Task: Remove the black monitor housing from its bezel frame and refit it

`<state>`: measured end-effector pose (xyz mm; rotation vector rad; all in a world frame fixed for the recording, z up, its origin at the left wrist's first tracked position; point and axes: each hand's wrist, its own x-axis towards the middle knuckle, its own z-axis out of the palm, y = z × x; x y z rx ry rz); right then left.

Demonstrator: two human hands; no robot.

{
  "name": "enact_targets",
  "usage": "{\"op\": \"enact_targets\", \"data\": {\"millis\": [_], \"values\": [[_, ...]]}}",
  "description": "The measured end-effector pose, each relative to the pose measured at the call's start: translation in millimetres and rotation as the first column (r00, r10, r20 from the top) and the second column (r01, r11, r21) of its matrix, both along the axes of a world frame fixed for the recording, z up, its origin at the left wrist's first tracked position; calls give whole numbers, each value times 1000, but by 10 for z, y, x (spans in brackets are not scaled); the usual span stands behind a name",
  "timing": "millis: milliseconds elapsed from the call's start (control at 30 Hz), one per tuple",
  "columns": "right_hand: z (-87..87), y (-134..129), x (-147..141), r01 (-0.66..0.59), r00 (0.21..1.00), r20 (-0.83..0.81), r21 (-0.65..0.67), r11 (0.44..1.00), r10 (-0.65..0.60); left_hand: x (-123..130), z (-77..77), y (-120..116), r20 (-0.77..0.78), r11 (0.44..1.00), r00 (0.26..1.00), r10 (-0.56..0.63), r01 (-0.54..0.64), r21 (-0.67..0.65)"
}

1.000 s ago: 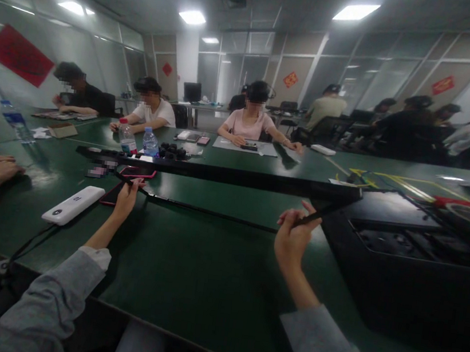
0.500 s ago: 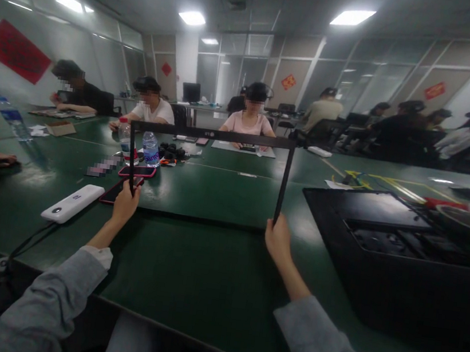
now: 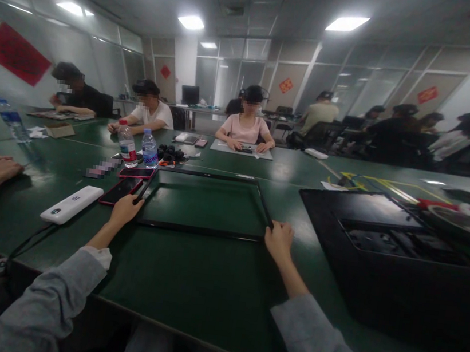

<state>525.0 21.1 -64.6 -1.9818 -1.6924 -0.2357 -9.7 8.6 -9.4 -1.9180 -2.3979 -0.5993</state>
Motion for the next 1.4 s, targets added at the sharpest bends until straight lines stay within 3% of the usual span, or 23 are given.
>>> {"op": "enact_targets", "data": {"millis": [533, 1133, 1400], "values": [[-49, 27, 63, -39, 999, 17, -1, 999, 39, -28, -17, 4, -19, 1000, 1000, -13, 13, -22], [122, -70, -104, 7, 1000, -7, -65, 998, -7, -22, -15, -8, -23, 999, 999, -34, 34, -6], [155, -107, -136, -26, 999, -20, -7, 1000, 26, -25, -13, -18, -7, 999, 999, -46, 46, 13]]}}
